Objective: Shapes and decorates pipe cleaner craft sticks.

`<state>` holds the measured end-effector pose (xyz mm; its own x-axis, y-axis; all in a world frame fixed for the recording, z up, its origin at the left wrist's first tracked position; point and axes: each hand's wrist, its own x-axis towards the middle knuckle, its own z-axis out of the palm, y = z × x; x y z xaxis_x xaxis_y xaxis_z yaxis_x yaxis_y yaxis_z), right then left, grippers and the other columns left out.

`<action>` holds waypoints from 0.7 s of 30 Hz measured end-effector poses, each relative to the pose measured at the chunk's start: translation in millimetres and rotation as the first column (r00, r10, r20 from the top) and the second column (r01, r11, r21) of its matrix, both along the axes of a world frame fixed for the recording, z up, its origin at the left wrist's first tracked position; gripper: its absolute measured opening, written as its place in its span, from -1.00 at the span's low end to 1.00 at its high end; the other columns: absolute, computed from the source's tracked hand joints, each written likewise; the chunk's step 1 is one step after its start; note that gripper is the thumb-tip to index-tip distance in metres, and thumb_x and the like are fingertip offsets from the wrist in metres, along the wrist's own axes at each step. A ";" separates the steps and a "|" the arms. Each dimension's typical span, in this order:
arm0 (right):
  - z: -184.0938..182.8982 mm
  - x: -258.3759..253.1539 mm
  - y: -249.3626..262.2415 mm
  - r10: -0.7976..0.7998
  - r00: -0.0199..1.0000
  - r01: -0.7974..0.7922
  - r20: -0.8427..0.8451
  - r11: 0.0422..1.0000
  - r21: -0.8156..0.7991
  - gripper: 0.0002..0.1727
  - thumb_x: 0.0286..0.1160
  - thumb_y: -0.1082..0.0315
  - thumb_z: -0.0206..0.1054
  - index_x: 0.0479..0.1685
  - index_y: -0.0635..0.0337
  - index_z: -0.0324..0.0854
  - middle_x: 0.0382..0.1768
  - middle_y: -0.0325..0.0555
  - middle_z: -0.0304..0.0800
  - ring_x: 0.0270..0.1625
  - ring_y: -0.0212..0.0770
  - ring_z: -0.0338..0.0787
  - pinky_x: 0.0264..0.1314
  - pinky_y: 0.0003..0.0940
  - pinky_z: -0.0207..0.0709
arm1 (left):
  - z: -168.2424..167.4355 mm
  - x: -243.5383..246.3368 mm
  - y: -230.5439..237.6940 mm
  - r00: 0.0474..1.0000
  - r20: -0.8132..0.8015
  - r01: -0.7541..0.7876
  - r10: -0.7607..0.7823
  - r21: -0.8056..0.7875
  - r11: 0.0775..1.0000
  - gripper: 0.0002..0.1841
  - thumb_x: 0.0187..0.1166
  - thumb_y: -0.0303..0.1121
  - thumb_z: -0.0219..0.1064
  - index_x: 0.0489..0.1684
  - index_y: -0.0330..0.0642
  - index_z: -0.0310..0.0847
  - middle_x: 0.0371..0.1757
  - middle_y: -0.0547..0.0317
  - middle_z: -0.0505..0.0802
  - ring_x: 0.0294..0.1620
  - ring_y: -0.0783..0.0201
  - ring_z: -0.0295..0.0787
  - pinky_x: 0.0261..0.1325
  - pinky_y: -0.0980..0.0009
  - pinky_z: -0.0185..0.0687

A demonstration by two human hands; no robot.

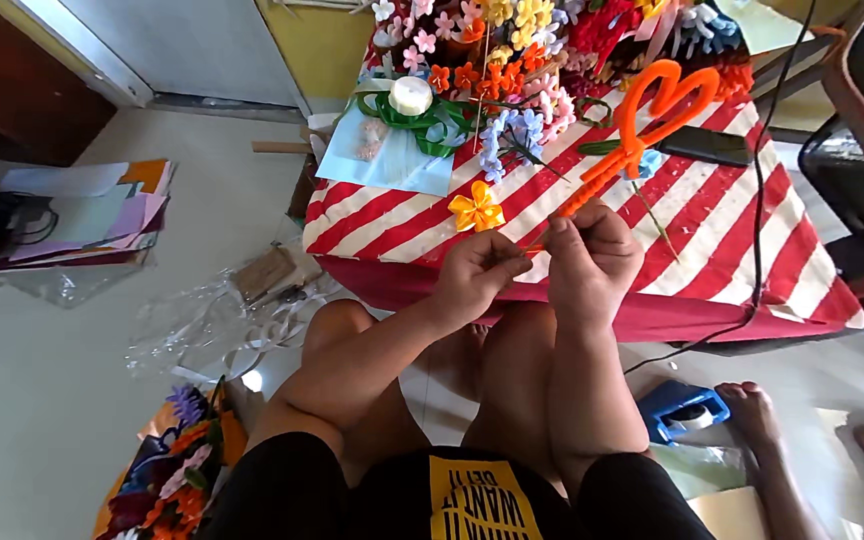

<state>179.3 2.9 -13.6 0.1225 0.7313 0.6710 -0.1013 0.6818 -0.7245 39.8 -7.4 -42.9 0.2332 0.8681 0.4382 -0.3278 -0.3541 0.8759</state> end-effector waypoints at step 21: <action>-0.1 2.6 0.5 0.216 0.975 -0.218 -0.047 0.975 -0.039 -0.90 0.66 0.32 0.33 -0.21 -0.09 0.73 -0.21 -0.48 0.70 -0.26 -0.58 0.67 -0.22 -0.64 0.62 | -0.3 -2.9 2.7 0.959 0.090 0.272 -0.267 -0.046 0.961 -0.78 0.78 -0.49 0.02 -0.24 -0.13 0.57 -0.50 0.45 0.70 -0.55 0.67 0.52 -0.46 0.72 0.44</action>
